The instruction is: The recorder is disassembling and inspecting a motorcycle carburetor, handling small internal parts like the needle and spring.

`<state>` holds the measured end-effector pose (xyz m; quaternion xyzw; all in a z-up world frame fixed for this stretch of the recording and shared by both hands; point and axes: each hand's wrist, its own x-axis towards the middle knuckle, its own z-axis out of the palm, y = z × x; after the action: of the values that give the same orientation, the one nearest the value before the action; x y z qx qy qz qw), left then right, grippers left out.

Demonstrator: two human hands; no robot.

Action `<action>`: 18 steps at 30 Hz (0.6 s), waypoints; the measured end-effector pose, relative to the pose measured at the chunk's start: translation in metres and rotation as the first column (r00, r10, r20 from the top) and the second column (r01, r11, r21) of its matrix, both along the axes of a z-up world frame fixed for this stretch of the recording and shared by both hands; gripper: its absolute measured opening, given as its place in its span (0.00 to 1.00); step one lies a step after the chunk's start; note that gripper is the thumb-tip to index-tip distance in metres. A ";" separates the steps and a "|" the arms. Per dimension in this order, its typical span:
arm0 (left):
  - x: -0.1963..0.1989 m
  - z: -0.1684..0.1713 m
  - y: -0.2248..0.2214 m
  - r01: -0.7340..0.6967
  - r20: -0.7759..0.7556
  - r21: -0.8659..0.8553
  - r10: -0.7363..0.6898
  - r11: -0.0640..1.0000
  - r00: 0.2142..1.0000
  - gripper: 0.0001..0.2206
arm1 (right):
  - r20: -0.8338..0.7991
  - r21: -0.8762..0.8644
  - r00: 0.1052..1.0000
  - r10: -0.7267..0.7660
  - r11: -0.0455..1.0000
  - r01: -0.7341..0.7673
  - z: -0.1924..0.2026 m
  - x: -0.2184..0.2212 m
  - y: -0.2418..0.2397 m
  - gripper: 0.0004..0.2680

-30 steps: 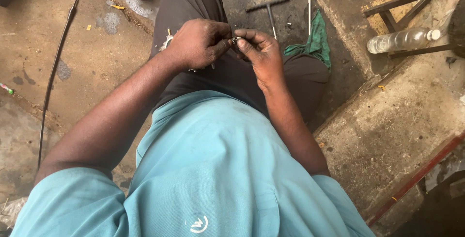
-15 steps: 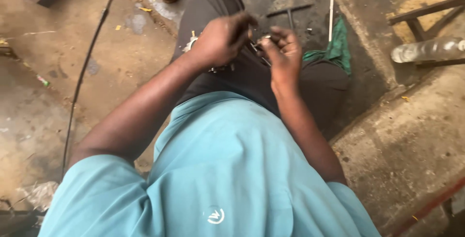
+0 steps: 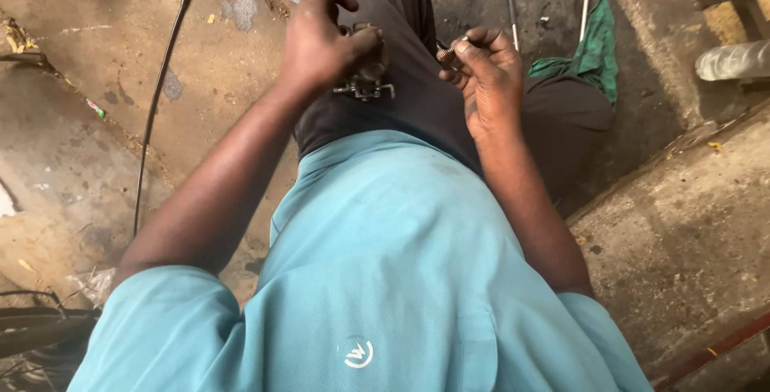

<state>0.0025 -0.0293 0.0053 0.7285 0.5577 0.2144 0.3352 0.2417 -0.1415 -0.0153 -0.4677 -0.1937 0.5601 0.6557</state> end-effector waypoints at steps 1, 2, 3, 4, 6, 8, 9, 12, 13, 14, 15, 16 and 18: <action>-0.004 0.009 -0.003 -0.028 0.053 -0.226 0.041 0.974 0.998 0.21 | 0.014 0.014 1.000 0.019 1.000 -0.019 0.000 -0.001 -0.001 0.06; -0.017 -0.003 -0.005 -0.029 0.045 -0.230 0.040 0.973 0.998 0.21 | 0.006 0.009 1.000 0.018 1.000 -0.018 0.000 -0.001 -0.003 0.06; -0.029 -0.014 -0.007 0.061 0.277 -0.188 -0.007 0.980 0.961 0.21 | 0.009 0.027 0.999 0.039 0.999 -0.039 0.000 -0.001 -0.004 0.06; -0.042 -0.024 -0.009 0.139 0.492 -0.127 -0.059 0.982 0.869 0.21 | 0.013 0.046 0.998 0.061 0.997 -0.062 0.000 -0.002 -0.004 0.06; -0.061 -0.027 -0.012 0.120 0.556 -0.243 0.037 0.963 0.831 0.21 | 0.007 0.063 0.995 0.095 0.993 -0.095 0.003 -0.004 -0.006 0.06; -0.079 -0.039 -0.014 0.098 0.606 -0.355 0.149 0.930 0.782 0.21 | 0.003 0.080 0.990 0.139 0.987 -0.139 0.007 -0.009 -0.005 0.05; -0.088 -0.051 -0.013 0.169 0.719 -0.307 0.112 0.936 0.686 0.22 | 0.023 0.079 0.985 0.172 0.982 -0.173 0.009 -0.012 -0.004 0.05; -0.098 -0.055 -0.017 0.224 0.794 -0.281 0.095 0.933 0.600 0.25 | 0.054 0.068 0.969 0.242 0.967 -0.246 0.012 -0.019 -0.002 0.05; -0.098 -0.051 -0.019 0.229 0.773 -0.313 0.107 0.922 0.626 0.27 | 0.065 0.056 0.962 0.265 0.961 -0.269 0.013 -0.020 -0.002 0.06; -0.096 -0.044 -0.020 0.221 0.773 -0.313 0.113 0.924 0.625 0.27 | 0.066 0.056 0.959 0.274 0.959 -0.278 0.012 -0.020 -0.001 0.06; -0.093 -0.038 -0.022 0.242 0.778 -0.315 0.103 0.918 0.620 0.26 | 0.046 0.048 0.958 0.284 0.957 -0.286 0.010 -0.020 -0.001 0.06; -0.090 -0.031 -0.023 0.266 0.783 -0.316 0.092 0.911 0.615 0.26 | 0.026 0.039 0.957 0.290 0.956 -0.290 0.009 -0.019 -0.001 0.06; -0.086 -0.025 -0.023 0.246 0.742 -0.326 0.086 0.913 0.664 0.24 | -0.005 0.030 0.958 0.286 0.958 -0.286 0.006 -0.016 -0.003 0.06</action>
<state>-0.0835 -0.0527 -0.0202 0.5171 0.3705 0.3584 0.6833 0.2256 -0.1441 -0.0093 -0.4227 -0.2642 0.6484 0.5755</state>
